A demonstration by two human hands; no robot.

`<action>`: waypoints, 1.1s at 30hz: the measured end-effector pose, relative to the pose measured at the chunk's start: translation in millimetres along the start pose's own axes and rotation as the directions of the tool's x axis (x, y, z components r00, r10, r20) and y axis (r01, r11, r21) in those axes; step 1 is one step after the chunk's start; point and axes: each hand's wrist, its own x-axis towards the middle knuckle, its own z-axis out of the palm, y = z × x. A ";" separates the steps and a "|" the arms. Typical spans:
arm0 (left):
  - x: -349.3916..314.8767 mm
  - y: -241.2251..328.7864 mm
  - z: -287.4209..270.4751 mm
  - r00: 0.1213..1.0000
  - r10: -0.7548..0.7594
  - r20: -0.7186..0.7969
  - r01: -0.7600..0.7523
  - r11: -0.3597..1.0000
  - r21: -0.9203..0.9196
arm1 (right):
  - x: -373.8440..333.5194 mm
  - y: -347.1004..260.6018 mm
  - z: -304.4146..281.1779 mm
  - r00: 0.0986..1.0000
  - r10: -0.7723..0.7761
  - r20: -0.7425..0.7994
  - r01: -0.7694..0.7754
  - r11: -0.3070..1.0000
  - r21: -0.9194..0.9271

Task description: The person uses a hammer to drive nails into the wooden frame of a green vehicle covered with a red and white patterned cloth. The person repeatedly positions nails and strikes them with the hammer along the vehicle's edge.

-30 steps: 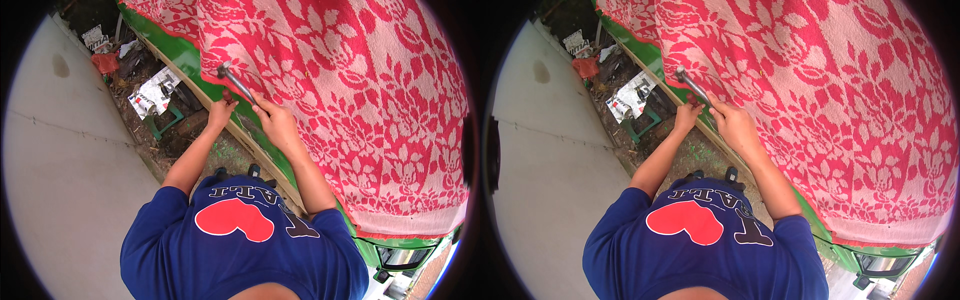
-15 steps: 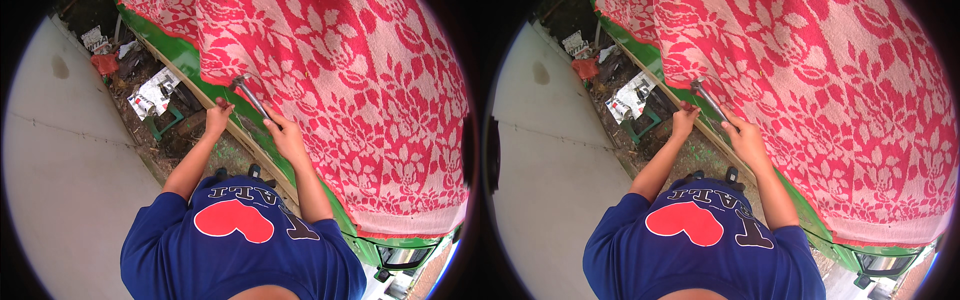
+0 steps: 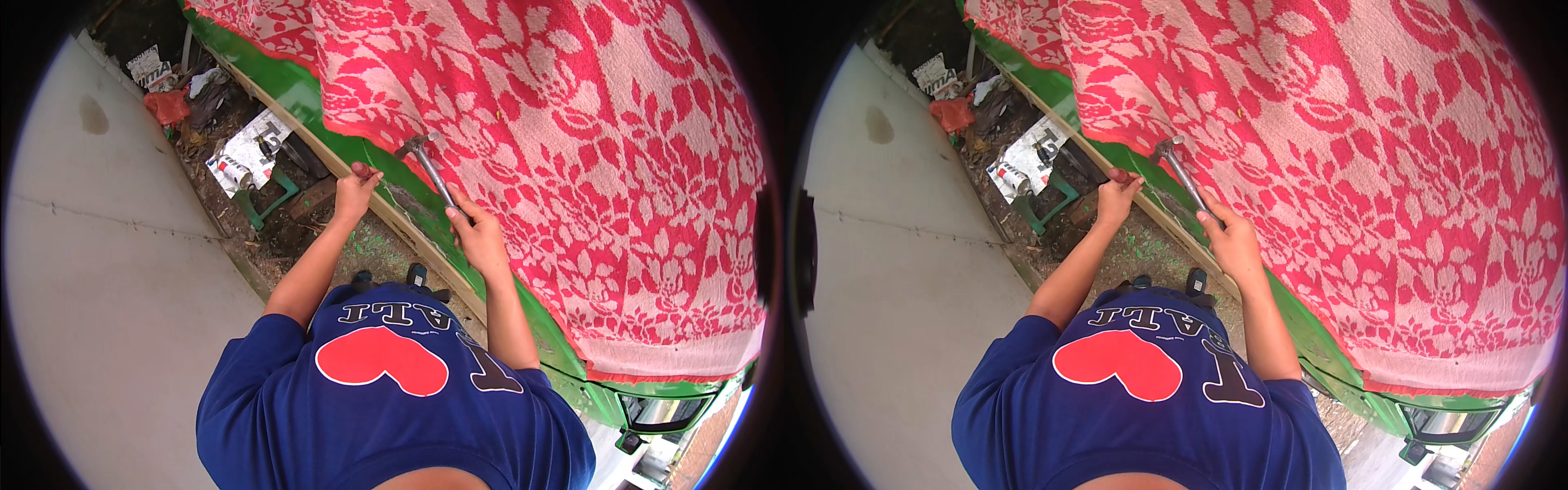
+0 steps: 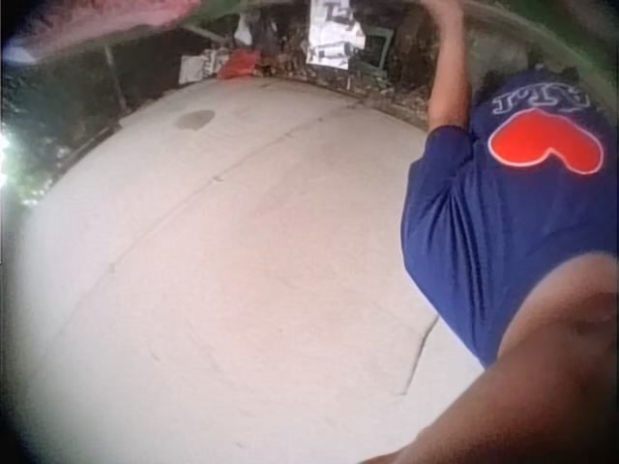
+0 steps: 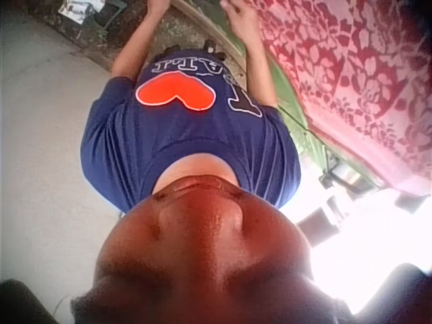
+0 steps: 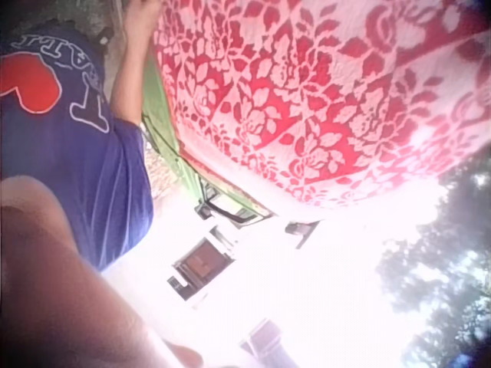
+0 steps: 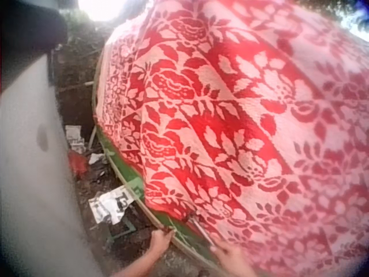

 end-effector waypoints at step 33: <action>2.1 2.3 1.3 0.965 0.222 0.141 -0.246 0.951 0.185 | -8.5 -0.5 29.0 0.929 -0.368 -0.044 0.342 0.896 -0.282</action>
